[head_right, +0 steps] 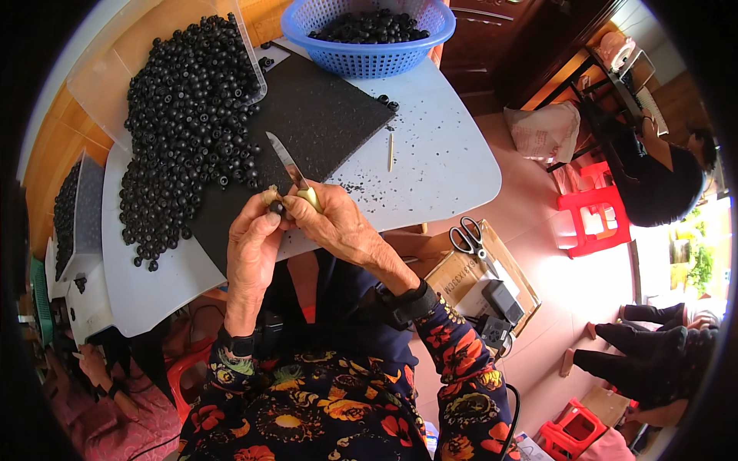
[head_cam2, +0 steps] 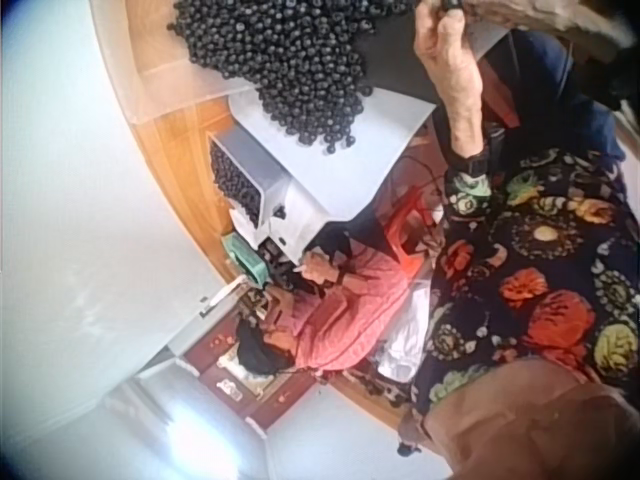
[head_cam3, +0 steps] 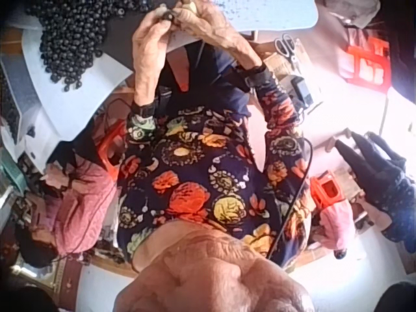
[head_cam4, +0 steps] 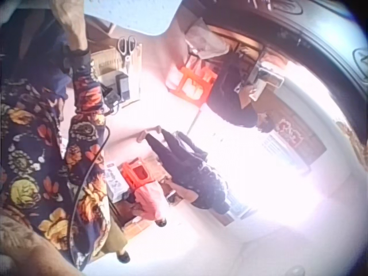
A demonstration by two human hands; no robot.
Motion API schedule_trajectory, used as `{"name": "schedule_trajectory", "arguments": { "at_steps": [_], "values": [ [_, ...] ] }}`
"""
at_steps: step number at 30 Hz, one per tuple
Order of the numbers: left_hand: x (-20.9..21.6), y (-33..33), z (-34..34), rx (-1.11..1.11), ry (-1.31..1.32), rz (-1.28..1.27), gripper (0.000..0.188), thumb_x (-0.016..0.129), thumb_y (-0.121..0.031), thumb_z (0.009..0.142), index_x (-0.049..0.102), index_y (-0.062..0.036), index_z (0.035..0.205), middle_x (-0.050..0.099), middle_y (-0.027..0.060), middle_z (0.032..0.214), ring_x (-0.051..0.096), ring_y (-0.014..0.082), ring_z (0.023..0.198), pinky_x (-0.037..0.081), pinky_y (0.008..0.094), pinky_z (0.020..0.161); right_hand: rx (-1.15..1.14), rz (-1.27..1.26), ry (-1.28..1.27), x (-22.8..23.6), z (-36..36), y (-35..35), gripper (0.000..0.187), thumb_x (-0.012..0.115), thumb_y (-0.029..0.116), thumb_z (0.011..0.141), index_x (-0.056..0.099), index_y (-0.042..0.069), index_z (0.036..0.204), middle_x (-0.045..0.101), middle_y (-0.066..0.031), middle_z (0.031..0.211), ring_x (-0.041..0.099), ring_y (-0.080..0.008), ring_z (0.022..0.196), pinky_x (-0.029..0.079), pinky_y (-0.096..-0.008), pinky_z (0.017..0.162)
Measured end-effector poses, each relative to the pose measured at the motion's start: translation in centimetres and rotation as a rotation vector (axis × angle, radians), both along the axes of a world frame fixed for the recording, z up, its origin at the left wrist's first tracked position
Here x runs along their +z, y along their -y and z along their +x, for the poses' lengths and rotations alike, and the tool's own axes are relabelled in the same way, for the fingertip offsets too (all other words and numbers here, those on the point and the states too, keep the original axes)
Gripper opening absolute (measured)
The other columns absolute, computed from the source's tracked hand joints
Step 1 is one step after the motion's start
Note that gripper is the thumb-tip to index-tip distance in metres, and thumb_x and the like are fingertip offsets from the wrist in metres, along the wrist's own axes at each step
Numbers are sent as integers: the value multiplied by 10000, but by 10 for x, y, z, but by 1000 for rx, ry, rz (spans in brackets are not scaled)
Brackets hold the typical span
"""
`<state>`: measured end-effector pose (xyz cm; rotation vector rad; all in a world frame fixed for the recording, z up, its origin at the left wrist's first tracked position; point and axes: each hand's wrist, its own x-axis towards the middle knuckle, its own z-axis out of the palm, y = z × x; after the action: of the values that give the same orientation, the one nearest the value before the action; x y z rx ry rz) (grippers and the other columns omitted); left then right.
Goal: Peeling small dark fruit using a small knife.
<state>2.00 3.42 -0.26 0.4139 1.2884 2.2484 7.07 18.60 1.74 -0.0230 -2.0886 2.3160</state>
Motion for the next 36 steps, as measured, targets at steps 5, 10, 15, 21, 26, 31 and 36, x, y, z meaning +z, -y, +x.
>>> {"name": "schedule_trajectory", "arguments": {
  "at_steps": [5,10,15,21,26,31,36],
  "values": [
    [2,0,-3,-41,-31,46,251,553,-113,874,562,7,1094,536,-3,897,500,95,823,428,257,833,-18,84,7,3,0,0,238,466,204,944,539,3,839,548,-11,694,491,-77,639,430,-260,574],
    [11,-1,-3,19,118,51,221,540,-90,859,564,19,1050,554,25,898,516,114,831,432,282,833,-75,203,-84,8,0,7,201,462,161,918,522,-1,815,551,-69,645,550,-136,599,441,-321,557],
    [7,0,-6,48,122,105,196,529,-68,851,581,13,1021,572,54,907,536,141,862,428,308,855,-151,649,-133,10,4,8,125,554,116,847,504,4,819,551,-168,592,581,-357,558,453,-394,488],
    [4,0,-5,74,160,115,200,527,-59,848,588,9,1027,581,75,925,546,164,883,423,325,875,-138,863,-292,9,3,7,168,622,140,810,533,28,897,605,-141,667,609,-333,583,481,-392,493],
    [5,0,-4,89,165,108,219,527,-57,849,588,10,1048,584,80,937,548,170,909,424,331,885,-143,885,-302,6,2,7,173,622,148,813,553,37,927,619,-121,688,618,-305,583,493,-375,497],
    [8,0,-3,120,197,104,233,533,-58,837,586,15,1051,579,83,933,544,178,931,418,343,900,-147,968,-283,5,0,9,169,613,164,825,521,36,887,621,-122,697,623,-296,585,494,-380,497],
    [2,2,-4,-13,87,150,214,541,-61,838,586,14,1033,562,65,891,520,163,961,390,340,938,-179,994,-133,2,-12,0,175,574,160,855,487,8,856,584,-156,621,609,-329,576,477,-402,485]
  ]
}}
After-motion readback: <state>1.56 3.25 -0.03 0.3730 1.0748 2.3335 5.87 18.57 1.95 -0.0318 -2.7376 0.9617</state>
